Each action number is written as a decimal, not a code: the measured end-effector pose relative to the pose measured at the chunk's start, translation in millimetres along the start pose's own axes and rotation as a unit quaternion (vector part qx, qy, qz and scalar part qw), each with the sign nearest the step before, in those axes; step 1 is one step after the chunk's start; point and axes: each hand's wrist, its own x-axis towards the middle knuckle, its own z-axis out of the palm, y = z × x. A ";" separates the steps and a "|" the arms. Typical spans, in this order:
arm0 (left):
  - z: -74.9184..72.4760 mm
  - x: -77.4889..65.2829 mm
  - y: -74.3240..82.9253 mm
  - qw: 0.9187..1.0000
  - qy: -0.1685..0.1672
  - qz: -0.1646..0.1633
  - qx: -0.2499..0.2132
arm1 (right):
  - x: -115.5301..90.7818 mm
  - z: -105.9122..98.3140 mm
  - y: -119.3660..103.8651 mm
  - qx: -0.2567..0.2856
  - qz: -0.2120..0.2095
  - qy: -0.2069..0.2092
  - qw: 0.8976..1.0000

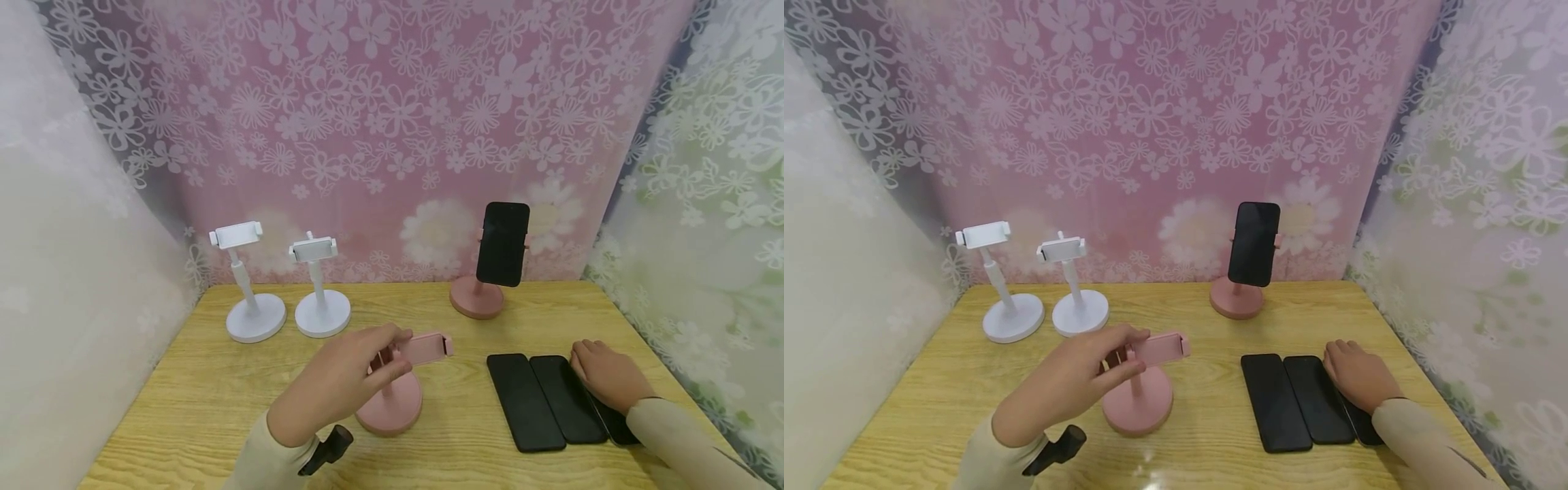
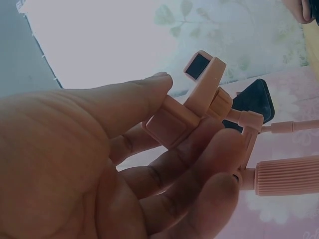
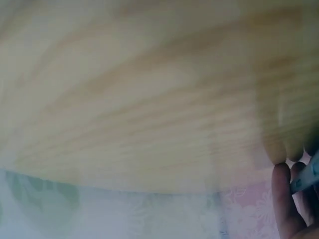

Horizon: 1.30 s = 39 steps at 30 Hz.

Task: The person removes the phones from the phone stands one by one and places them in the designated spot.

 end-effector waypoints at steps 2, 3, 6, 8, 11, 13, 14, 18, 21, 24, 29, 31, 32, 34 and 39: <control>-0.5 -0.7 0.0 1.000 0.001 0.001 -0.001 | 1.4 1.2 -0.2 -0.021 -0.008 0.001 1.000; -0.8 -1.1 0.0 1.000 0.001 0.000 -0.001 | 2.3 1.7 -0.2 -0.030 -0.010 0.001 1.000; -2.0 -2.1 0.2 1.000 -0.001 -0.001 -0.001 | 4.7 2.7 -1.1 -0.036 -0.003 0.003 0.999; -3.0 -2.8 0.4 1.000 -0.001 0.001 -0.001 | 6.0 2.9 -2.7 -0.036 0.001 0.013 0.999; -4.5 -3.5 0.2 1.000 0.001 0.004 0.003 | 6.4 2.7 -5.8 -0.036 0.008 0.029 0.999; -5.5 -3.8 0.3 1.000 0.001 0.006 0.004 | 6.5 2.6 -6.9 -0.039 0.013 0.032 0.999; -5.8 -3.8 0.1 1.000 0.001 0.004 0.005 | 6.6 2.3 -7.6 -0.040 0.015 0.029 0.999; -6.2 -4.3 0.2 1.000 -0.001 0.000 0.003 | 6.4 0.0 -10.5 -0.039 0.015 0.010 0.999; -4.6 -4.4 0.5 1.000 -0.002 0.000 0.003 | 3.5 -1.6 -12.3 -0.043 0.010 0.002 0.999; -3.0 -4.1 0.6 1.000 0.000 0.004 0.004 | -0.2 -1.9 -12.4 -0.044 0.007 -0.005 0.999; -4.0 -2.7 -0.1 1.000 -0.003 0.003 0.001 | 2.1 -7.2 -12.6 -0.002 0.030 -0.034 0.999; -5.1 -2.0 -0.6 1.000 -0.006 -0.002 -0.001 | 7.1 -13.9 -14.2 0.014 0.029 -0.028 0.999; -5.4 -1.8 -0.9 1.000 -0.006 -0.004 -0.003 | 9.6 -17.9 -15.8 0.018 0.021 -0.011 1.000; -5.8 -1.8 -1.2 1.000 -0.008 -0.006 -0.006 | 15.7 -28.0 -22.3 0.022 -0.010 0.048 0.999; -5.5 -2.4 -2.3 1.000 -0.008 0.002 -0.011 | 42.1 -66.6 -71.5 0.068 -0.095 0.263 0.958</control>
